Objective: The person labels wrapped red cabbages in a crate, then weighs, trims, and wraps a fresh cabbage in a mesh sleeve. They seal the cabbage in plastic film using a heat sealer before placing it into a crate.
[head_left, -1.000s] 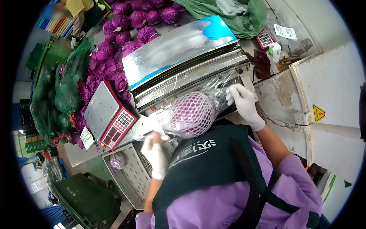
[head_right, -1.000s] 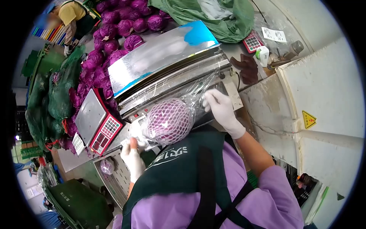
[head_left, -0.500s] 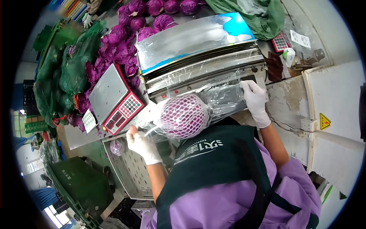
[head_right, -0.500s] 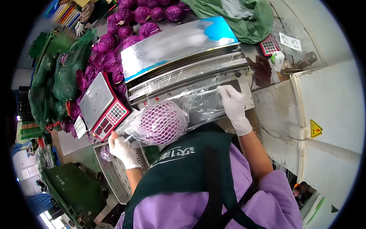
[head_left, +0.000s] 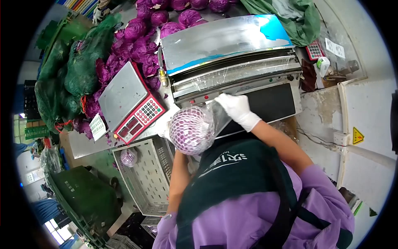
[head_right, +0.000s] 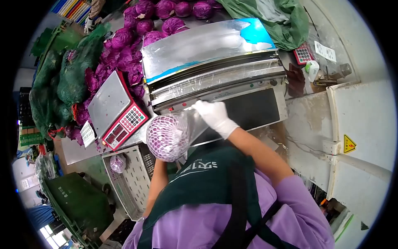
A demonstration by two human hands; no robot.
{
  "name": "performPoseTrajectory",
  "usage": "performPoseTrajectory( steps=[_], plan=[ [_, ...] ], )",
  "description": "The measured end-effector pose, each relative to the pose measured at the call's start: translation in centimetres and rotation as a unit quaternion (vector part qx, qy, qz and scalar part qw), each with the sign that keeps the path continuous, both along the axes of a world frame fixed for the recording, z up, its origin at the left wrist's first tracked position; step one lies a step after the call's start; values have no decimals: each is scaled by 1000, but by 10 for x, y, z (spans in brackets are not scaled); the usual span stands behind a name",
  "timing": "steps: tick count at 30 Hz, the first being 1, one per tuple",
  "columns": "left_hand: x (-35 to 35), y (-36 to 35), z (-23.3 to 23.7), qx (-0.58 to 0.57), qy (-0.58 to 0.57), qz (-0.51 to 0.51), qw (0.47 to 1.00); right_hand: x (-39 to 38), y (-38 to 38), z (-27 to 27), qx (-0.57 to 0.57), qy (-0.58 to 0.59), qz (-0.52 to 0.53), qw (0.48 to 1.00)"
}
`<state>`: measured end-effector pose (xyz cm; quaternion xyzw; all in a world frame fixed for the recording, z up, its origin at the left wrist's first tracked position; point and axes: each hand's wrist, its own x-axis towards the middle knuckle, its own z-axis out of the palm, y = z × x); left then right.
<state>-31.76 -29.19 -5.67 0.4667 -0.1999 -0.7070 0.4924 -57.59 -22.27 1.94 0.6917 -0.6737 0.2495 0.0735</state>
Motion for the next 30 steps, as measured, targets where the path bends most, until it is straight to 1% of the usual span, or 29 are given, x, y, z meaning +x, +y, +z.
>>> performPoseTrajectory(
  steps=[2,3,4,6,7,8,9,10,11,12,13,14,15,16,17,18,19,20,21,22,23,24,25,26,28,29,30],
  plan=[
    [-16,-6,24,16,98,-37,994,31,-22,-15,28,-12,3,1000],
    [-24,-9,38,21,142,-55,988,43,-30,-17,32,-32,22,999],
    [-30,-11,52,24,178,-71,981,54,-36,-7,6,-60,44,997],
    [-37,-14,83,24,224,-102,969,56,-38,-5,30,-88,42,995],
    [-41,-15,99,26,239,-110,965,56,-34,-6,27,-85,46,995],
    [-45,-14,118,32,244,-114,963,54,-32,-8,19,-114,54,992],
    [-48,-10,142,44,230,-109,966,52,-34,-10,8,-141,60,988],
    [-54,-6,171,60,198,-99,973,54,-35,-19,-22,-215,70,974],
    [-59,-3,202,83,135,-83,984,55,-36,-8,-58,-271,100,956],
    [-64,-6,222,96,46,-72,992,56,-38,12,-91,-327,130,932],
    [-55,-20,200,79,-143,-99,981,56,-43,30,-125,-314,172,925],
    [-33,-39,141,-127,-147,-179,964,55,-46,55,-150,-270,209,928],
    [-32,-47,148,-241,-205,-268,910,53,-48,65,-169,-226,229,931],
    [-34,-53,164,-348,-259,-350,830,51,-51,76,-190,-181,251,932],
    [-38,-49,213,-264,-320,-475,776,47,-53,114,-222,-144,278,923],
    [-37,-51,190,-232,-238,-458,825,43,-58,130,-231,-166,321,904],
    [-30,-48,199,-245,-121,-479,834,38,-58,151,-209,-145,334,908],
    [-23,-45,208,-258,-2,-492,831,33,-59,170,-188,-123,347,910],
    [-21,-46,215,-264,26,-520,812,34,-63,183,-178,-110,377,902],
    [-23,-47,217,-275,29,-545,792,41,-70,196,-161,-147,387,896],
    [-25,-50,221,-287,29,-567,772,49,-75,196,-92,-237,399,881],
    [-29,-51,222,-300,18,-583,755,56,-76,200,-20,-326,403,855],
    [-34,-54,221,-317,-3,-593,740,54,-72,211,99,-354,392,843],
    [-39,-53,220,-340,-26,-596,727,55,-70,216,100,-351,401,840],
    [-43,-52,211,-393,-74,-583,707,65,-72,220,167,-403,411,801],
    [-42,-50,205,-423,-93,-566,701,73,-78,205,121,-464,480,734],
    [-38,-44,199,-449,-108,-544,701,62,-73,199,298,-482,446,693]
  ],
)
